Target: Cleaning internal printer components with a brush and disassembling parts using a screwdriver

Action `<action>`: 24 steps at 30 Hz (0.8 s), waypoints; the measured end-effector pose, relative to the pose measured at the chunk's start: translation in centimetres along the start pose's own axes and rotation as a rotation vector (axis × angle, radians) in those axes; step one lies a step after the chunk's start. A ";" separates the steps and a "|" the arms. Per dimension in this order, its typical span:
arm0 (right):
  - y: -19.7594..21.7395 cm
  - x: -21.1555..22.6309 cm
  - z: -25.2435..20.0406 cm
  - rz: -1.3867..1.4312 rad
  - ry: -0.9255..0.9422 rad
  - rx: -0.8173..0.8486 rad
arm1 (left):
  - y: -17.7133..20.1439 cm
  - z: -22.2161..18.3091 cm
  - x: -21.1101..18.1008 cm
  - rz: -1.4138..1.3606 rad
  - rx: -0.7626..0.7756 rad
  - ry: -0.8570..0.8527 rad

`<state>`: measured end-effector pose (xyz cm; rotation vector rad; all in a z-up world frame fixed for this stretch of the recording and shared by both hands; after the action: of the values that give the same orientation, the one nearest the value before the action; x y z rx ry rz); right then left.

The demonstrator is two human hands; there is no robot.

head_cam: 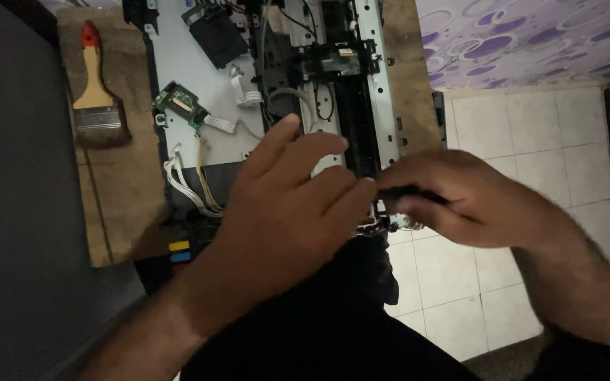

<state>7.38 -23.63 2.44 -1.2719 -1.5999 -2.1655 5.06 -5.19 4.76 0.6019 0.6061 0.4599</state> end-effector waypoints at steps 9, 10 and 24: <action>-1.7 -5.5 0.2 -0.673 -0.011 0.348 | -7.1 -4.6 2.6 0.265 0.220 0.199; -2.0 -5.5 0.4 -0.674 -0.008 0.348 | -7.6 -5.0 2.5 0.267 0.219 0.201; -2.6 -4.3 2.3 -0.710 0.181 0.234 | -10.5 -5.9 2.7 0.336 0.233 0.234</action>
<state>9.79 -22.09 -2.29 -0.4497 -2.3823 -2.2398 5.54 -9.10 -6.94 0.8860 0.7918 0.7891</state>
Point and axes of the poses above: each hand's wrist, its own z-axis towards the middle knuckle, its own y-axis out of the back of the hand, x = y × z, the point moved 6 cm from there along z, towards the middle knuckle, and after that the axes turned 10 degrees about y, right-handed, at the moved point
